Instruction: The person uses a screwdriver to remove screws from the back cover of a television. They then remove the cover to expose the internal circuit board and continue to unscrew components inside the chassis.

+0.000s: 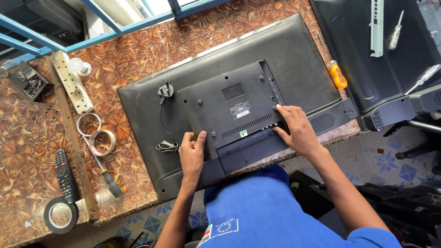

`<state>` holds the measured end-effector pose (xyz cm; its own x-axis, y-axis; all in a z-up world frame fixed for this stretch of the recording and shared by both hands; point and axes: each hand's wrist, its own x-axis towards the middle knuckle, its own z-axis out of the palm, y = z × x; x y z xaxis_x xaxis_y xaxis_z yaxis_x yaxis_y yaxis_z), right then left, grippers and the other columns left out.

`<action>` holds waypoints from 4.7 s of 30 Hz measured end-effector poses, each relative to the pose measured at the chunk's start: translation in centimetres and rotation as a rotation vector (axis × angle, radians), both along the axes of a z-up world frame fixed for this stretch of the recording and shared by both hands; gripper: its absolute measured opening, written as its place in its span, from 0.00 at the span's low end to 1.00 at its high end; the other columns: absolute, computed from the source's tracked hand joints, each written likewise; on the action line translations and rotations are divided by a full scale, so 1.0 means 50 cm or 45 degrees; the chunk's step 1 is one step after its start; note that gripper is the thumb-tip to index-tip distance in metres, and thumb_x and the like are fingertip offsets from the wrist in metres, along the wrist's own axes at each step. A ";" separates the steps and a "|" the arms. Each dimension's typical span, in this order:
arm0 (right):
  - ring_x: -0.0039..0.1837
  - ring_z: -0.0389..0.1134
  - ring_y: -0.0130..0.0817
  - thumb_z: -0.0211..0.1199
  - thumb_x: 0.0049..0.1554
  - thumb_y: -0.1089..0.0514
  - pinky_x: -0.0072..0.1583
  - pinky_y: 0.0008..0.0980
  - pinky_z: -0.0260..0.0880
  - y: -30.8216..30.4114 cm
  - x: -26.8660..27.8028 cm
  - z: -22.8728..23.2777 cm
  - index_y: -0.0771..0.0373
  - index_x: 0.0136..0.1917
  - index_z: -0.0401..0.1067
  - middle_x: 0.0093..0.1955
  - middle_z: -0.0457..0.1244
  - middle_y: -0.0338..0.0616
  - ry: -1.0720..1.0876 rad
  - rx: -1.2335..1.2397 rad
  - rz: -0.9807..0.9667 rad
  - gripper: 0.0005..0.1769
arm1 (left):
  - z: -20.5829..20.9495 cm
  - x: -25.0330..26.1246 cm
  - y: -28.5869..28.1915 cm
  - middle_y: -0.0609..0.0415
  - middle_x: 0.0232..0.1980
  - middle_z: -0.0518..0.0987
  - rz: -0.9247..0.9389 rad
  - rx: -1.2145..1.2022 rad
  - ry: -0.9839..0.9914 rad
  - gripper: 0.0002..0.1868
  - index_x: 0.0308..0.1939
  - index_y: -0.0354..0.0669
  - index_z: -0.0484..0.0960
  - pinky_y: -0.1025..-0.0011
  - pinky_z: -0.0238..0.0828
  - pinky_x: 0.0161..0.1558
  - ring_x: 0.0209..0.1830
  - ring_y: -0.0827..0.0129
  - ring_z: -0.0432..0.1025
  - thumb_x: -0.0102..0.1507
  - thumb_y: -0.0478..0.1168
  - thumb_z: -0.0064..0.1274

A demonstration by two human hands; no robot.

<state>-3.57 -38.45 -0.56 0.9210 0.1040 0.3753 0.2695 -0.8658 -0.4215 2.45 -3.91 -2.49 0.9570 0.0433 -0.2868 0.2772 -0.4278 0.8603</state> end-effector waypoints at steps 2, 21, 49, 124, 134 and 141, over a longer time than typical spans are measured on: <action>0.64 0.66 0.54 0.72 0.51 0.64 0.61 0.44 0.63 -0.007 -0.003 0.008 0.71 0.72 0.67 0.60 0.66 0.58 0.046 0.028 0.009 0.37 | -0.002 -0.002 -0.002 0.59 0.14 0.63 0.004 0.000 -0.006 0.20 0.36 0.43 0.78 0.69 0.63 0.28 0.18 0.71 0.61 0.66 0.57 0.60; 0.54 0.68 0.46 0.76 0.49 0.63 0.58 0.42 0.67 -0.028 0.012 -0.026 0.65 0.70 0.73 0.47 0.69 0.50 0.087 0.167 -0.020 0.35 | 0.012 0.004 -0.018 0.47 0.17 0.74 0.008 0.101 0.028 0.24 0.43 0.43 0.77 0.56 0.72 0.35 0.25 0.50 0.77 0.67 0.61 0.53; 0.58 0.61 0.52 0.73 0.63 0.57 0.67 0.48 0.65 -0.029 -0.009 -0.089 0.74 0.75 0.74 0.53 0.64 0.56 -0.103 -0.014 -0.002 0.32 | 0.049 -0.011 -0.039 0.37 0.28 0.79 -0.077 0.496 -0.035 0.35 0.40 0.38 0.71 0.45 0.72 0.32 0.31 0.37 0.77 0.68 0.70 0.30; 0.52 0.69 0.47 0.75 0.53 0.58 0.57 0.44 0.71 0.008 0.011 -0.021 0.66 0.67 0.75 0.49 0.68 0.50 -0.015 0.123 -0.153 0.29 | 0.070 0.003 -0.024 0.32 0.37 0.84 -0.119 0.284 0.109 0.30 0.58 0.43 0.72 0.40 0.72 0.48 0.45 0.34 0.79 0.70 0.64 0.39; 0.52 0.69 0.46 0.73 0.56 0.54 0.57 0.42 0.71 0.000 0.015 -0.016 0.65 0.62 0.77 0.49 0.69 0.47 -0.072 0.240 -0.116 0.23 | 0.083 0.014 -0.026 0.35 0.33 0.84 -0.071 0.177 0.166 0.30 0.64 0.41 0.73 0.45 0.73 0.47 0.43 0.37 0.80 0.68 0.60 0.49; 0.53 0.67 0.46 0.71 0.57 0.56 0.56 0.42 0.67 -0.005 0.020 -0.015 0.63 0.64 0.75 0.49 0.68 0.46 -0.027 0.201 -0.084 0.23 | 0.028 0.047 -0.014 0.61 0.13 0.64 -0.014 -0.022 -0.009 0.32 0.62 0.36 0.77 0.77 0.60 0.25 0.17 0.76 0.60 0.61 0.50 0.67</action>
<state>-2.58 -38.71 -1.30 0.9157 -0.0180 0.4014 0.2246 -0.8054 -0.5485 4.80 -4.62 -1.08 0.9593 0.0278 -0.2809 0.2666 -0.4157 0.8695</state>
